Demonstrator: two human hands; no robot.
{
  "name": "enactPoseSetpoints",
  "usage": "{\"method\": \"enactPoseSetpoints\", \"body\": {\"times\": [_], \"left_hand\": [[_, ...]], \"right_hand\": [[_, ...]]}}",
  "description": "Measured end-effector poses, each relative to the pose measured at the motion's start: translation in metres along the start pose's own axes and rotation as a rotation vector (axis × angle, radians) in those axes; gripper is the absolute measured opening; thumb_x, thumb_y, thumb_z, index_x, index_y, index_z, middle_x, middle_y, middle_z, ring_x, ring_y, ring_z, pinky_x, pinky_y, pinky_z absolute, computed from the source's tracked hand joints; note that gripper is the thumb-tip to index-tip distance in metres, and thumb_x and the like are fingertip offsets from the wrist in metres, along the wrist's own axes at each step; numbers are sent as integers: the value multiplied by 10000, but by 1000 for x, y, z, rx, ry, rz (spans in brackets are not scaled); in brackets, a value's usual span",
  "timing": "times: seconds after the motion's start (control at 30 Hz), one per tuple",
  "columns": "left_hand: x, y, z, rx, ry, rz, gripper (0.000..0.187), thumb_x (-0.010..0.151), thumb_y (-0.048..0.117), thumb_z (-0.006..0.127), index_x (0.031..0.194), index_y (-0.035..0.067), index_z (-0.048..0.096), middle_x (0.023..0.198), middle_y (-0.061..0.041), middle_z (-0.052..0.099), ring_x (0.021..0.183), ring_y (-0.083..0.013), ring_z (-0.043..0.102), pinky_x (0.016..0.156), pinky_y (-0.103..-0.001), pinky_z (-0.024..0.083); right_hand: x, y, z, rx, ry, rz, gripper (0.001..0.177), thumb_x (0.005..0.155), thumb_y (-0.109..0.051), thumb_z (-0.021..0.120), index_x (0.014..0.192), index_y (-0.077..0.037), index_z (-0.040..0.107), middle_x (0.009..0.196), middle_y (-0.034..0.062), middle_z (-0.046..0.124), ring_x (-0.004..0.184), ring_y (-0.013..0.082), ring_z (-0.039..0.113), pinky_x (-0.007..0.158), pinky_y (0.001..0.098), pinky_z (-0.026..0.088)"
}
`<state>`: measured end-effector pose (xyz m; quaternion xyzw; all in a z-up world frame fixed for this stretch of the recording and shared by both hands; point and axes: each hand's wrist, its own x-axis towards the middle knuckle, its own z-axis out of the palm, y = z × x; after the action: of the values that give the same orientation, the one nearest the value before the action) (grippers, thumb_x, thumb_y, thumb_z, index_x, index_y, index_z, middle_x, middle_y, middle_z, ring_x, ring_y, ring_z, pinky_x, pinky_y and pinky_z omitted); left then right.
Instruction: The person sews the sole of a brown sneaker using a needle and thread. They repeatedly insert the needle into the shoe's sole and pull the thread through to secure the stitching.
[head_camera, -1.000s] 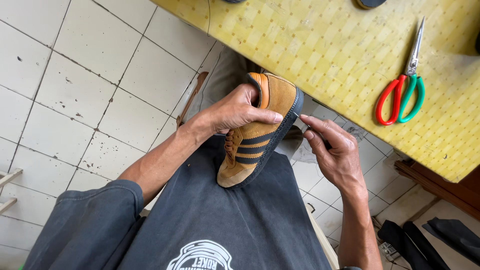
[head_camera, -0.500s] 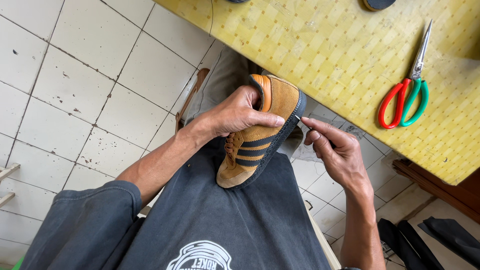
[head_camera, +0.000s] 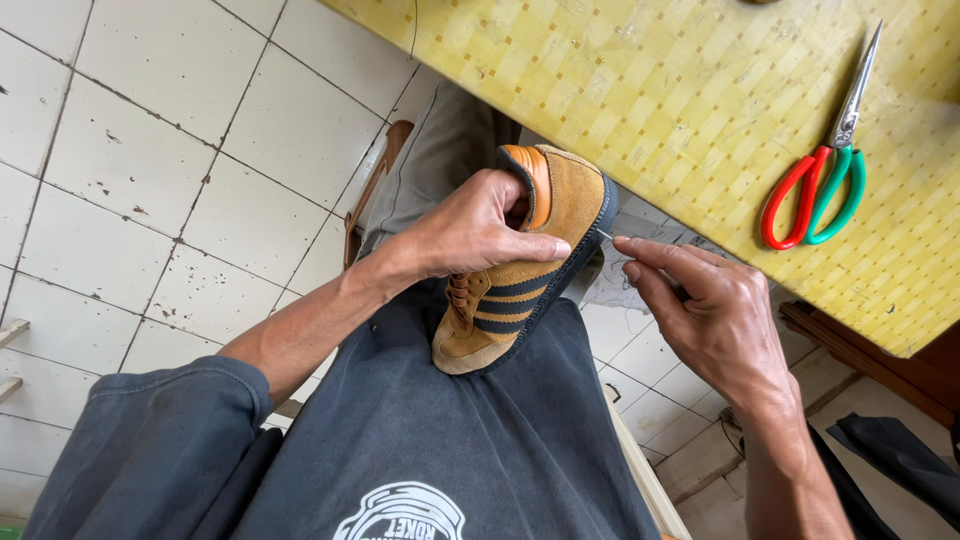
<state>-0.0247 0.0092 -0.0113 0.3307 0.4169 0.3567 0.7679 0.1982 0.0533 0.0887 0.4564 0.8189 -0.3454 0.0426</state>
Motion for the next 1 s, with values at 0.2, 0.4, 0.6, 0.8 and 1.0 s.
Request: {"method": "enactPoseSetpoints", "body": {"times": [0.2,0.4,0.6,0.8,1.0], "left_hand": [[4,-14,5,-20,39,83,281,789,161,748,1014,12,668,1020,-31,722,960,-79,661,846,-226,570],[5,-18,8,-29,50,95,286,789,155,744,1023,9,669,1021,-26,722,958,-76,656,849,-237,570],[7,-16,6,43,58,106,278,781,177,749,1006,30,675,1015,-6,722,965,-72,658,859,-236,555],[7,-18,2,-24,16,116,316,806,194,732,1064,25,660,1051,-17,711,993,-81,653,870,-241,560],[8,-20,-2,-93,-10,238,157,851,118,730,974,21,725,924,-98,745,906,-127,650,847,-363,559]], "right_hand": [[6,-5,-4,-93,-44,44,134,920,-158,682,1038,-107,718,816,33,730,542,159,575,526,294,427],[6,-4,2,-135,-41,34,101,929,-158,673,986,-75,663,960,28,750,508,147,586,508,313,467],[5,3,14,-138,45,41,35,925,-135,703,945,-111,687,892,-7,730,581,101,596,558,278,472],[7,5,20,-226,118,-129,55,942,-99,719,926,-92,668,861,-12,706,682,100,652,518,289,489],[13,7,25,-56,161,17,89,840,-84,730,896,-142,693,697,53,658,600,332,635,492,393,487]]}}
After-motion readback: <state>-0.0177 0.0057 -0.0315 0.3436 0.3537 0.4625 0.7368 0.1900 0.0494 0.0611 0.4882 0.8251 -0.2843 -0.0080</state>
